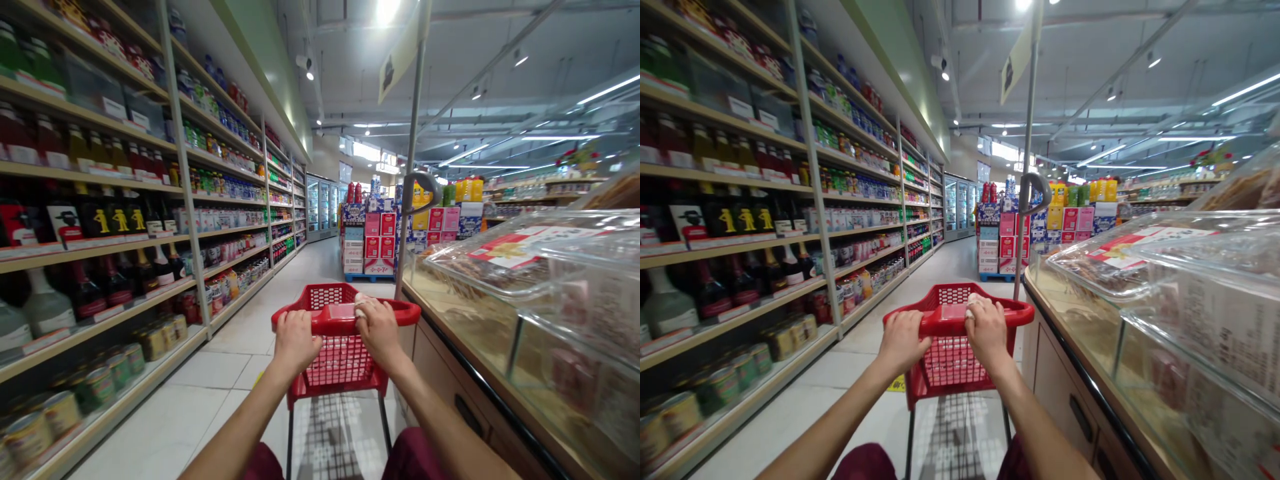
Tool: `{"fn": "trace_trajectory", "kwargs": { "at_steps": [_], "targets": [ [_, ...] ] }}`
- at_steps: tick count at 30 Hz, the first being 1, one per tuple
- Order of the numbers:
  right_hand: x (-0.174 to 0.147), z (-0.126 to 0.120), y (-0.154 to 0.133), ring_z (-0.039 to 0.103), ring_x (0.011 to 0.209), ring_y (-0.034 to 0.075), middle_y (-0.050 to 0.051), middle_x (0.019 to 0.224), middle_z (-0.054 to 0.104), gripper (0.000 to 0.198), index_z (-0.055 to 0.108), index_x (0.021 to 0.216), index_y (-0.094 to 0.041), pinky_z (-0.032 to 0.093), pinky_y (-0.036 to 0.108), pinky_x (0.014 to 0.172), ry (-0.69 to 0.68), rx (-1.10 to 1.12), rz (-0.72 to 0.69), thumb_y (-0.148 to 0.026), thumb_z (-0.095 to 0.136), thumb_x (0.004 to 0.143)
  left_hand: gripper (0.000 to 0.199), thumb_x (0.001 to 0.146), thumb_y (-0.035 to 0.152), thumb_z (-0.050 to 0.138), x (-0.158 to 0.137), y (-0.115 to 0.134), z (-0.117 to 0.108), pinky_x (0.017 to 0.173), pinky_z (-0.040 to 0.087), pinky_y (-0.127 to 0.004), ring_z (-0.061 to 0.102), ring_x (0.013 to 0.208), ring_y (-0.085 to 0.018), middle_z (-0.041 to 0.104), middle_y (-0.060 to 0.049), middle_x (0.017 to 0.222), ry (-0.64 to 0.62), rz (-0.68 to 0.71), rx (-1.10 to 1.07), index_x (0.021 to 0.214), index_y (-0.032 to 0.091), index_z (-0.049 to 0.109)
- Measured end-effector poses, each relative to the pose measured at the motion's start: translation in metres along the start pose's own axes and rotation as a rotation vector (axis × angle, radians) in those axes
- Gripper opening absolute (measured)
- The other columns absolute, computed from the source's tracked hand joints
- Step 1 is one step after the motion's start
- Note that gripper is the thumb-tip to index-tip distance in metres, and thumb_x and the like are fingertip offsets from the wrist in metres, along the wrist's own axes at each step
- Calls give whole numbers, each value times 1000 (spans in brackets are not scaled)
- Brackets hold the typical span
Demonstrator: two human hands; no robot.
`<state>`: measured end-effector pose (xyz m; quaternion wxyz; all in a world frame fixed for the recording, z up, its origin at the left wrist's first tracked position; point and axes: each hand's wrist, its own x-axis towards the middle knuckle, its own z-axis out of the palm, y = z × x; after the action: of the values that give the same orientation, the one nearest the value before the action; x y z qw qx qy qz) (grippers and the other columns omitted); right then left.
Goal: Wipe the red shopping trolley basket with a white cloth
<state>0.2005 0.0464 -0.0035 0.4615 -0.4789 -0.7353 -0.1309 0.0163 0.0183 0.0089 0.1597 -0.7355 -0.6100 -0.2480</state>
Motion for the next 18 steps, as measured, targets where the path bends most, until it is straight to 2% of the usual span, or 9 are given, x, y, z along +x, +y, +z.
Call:
{"fn": "trace_trajectory", "kwargs": {
  "at_steps": [2,4,6,10,12,18],
  "targets": [
    [-1,7,-17,46,107,20,6,111,57,24,58,92,-21,24,40,95,-17,21,-74,-15,43,74,31,65,27,51,0,3,0,88,30,-37,50,94,-22,59,-8,94,-5,23,-11,94,15,54],
    [-1,11,-24,46,106,20,6,111,58,24,58,92,-21,23,40,96,-23,29,-88,-15,44,74,35,66,27,51,-1,2,-3,87,32,-35,50,95,-21,59,-7,98,-27,74,-40,100,17,52],
    [0,9,-16,49,103,19,5,108,60,23,58,91,-22,21,41,96,-13,20,-64,-15,43,75,34,68,30,50,-1,-4,-9,85,34,-33,51,94,-20,60,-5,99,-65,94,-69,100,19,52],
    [5,0,9,51,99,19,6,107,60,22,59,92,-21,23,43,95,4,-14,18,-18,41,78,29,73,43,46,0,-19,-19,78,38,-32,53,89,-20,61,-5,93,-110,-12,-85,87,20,56],
    [5,1,7,51,100,20,7,107,60,22,59,91,-20,25,43,94,7,-30,48,-18,40,79,28,74,45,46,0,-20,-19,75,38,-30,53,88,-19,61,-4,90,-103,-20,-95,81,20,56],
    [-4,12,-28,42,112,19,5,117,54,26,57,98,-21,24,39,96,-62,49,-160,-16,44,76,26,76,44,47,-8,4,-11,74,37,-32,52,86,-20,60,-5,88,-29,-13,-51,78,19,55]
  ]
}}
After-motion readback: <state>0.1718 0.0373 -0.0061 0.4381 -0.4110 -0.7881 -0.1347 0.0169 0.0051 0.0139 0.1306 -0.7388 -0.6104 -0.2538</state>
